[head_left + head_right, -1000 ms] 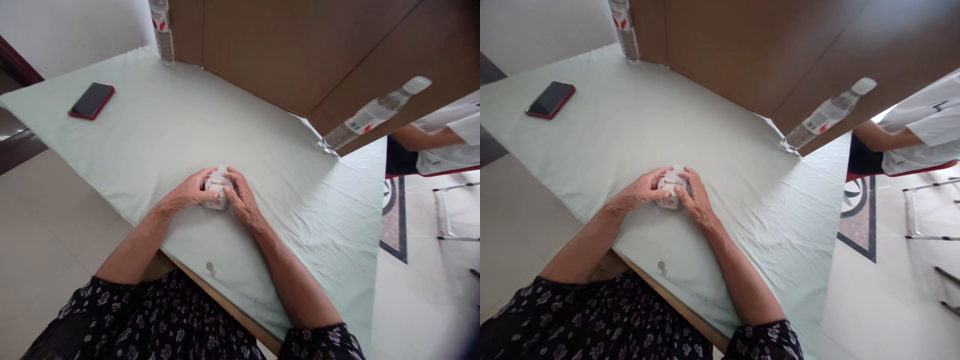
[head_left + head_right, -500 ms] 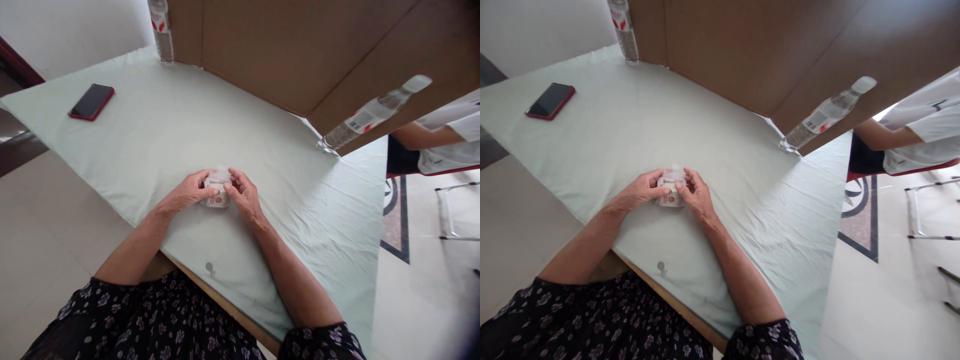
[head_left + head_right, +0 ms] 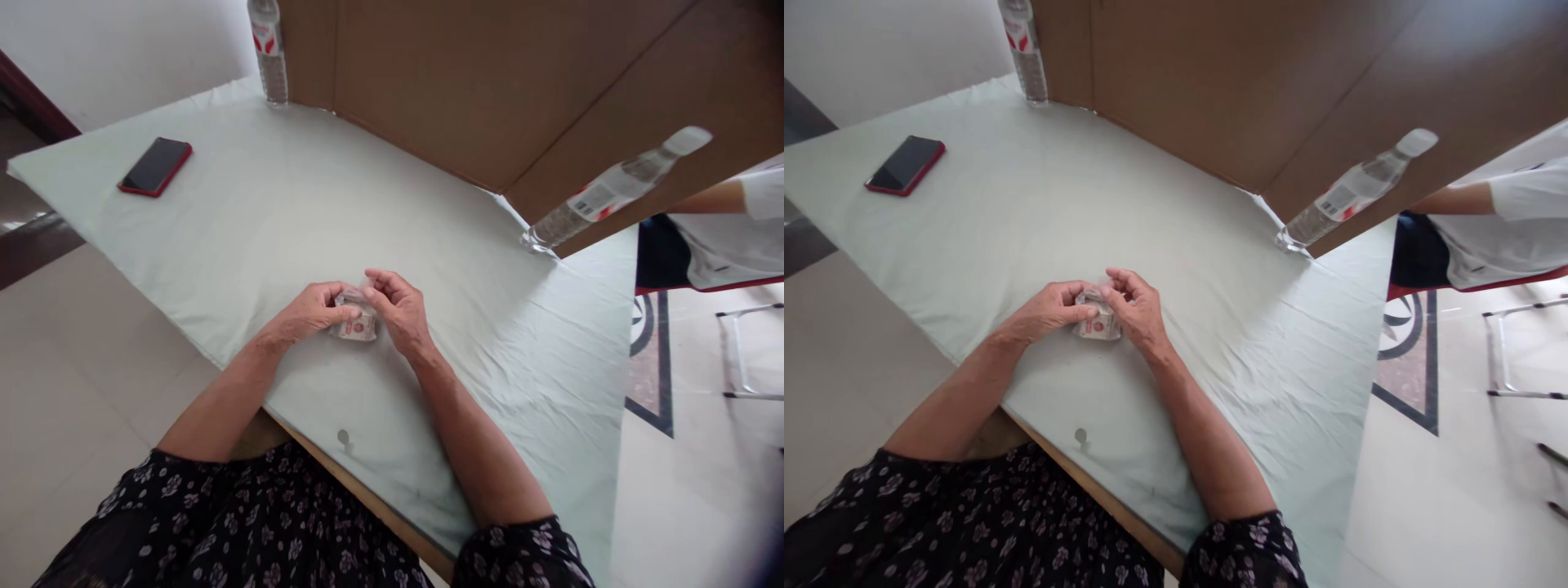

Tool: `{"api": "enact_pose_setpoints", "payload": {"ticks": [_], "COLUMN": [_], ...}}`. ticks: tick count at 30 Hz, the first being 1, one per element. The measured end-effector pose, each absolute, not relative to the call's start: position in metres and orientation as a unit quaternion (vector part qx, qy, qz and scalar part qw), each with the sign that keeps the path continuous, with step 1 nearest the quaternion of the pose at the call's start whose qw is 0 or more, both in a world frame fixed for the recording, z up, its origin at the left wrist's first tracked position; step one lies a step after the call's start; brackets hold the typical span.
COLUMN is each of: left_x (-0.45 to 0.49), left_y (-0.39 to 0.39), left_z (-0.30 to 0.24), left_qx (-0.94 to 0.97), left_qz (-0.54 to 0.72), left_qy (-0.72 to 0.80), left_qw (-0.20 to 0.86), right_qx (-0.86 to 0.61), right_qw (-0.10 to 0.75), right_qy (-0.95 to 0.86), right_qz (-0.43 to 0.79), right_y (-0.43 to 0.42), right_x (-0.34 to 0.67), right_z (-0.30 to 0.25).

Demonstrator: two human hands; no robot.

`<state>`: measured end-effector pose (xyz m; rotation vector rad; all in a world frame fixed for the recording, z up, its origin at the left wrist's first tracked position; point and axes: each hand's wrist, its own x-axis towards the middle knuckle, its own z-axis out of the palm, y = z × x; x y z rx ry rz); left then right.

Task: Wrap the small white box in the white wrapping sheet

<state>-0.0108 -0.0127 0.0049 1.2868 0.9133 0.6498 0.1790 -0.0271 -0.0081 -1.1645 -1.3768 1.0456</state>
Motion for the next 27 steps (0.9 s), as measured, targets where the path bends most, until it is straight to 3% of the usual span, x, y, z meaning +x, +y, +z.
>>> {"api": "enact_pose_setpoints", "payload": {"ticks": [6,17,24,27], "left_x": [-0.008,0.004,0.013,0.013], "left_y": [-0.015,-0.013,-0.018,-0.017], "left_z": [0.01,-0.005,-0.009,-0.01], "left_qx": [0.586,0.678,0.703,0.714], "left_qz": [0.305,0.366,0.392,0.377], "left_qy": [0.409,0.463,0.48,0.499], "left_qw": [0.629,0.437,0.35,0.315], "right_qx": [-0.505,-0.494,-0.439,-0.431], "right_qw": [0.499,0.493,0.416,0.417], "right_qy": [-0.565,-0.665,-0.792,-0.798], "right_qz": [0.42,0.265,0.074,0.059], "right_y": [-0.032,-0.036,-0.048,-0.053], "right_x": [0.173,0.171,0.183,0.193], "right_z": [0.002,-0.007,-0.008,-0.007]}}
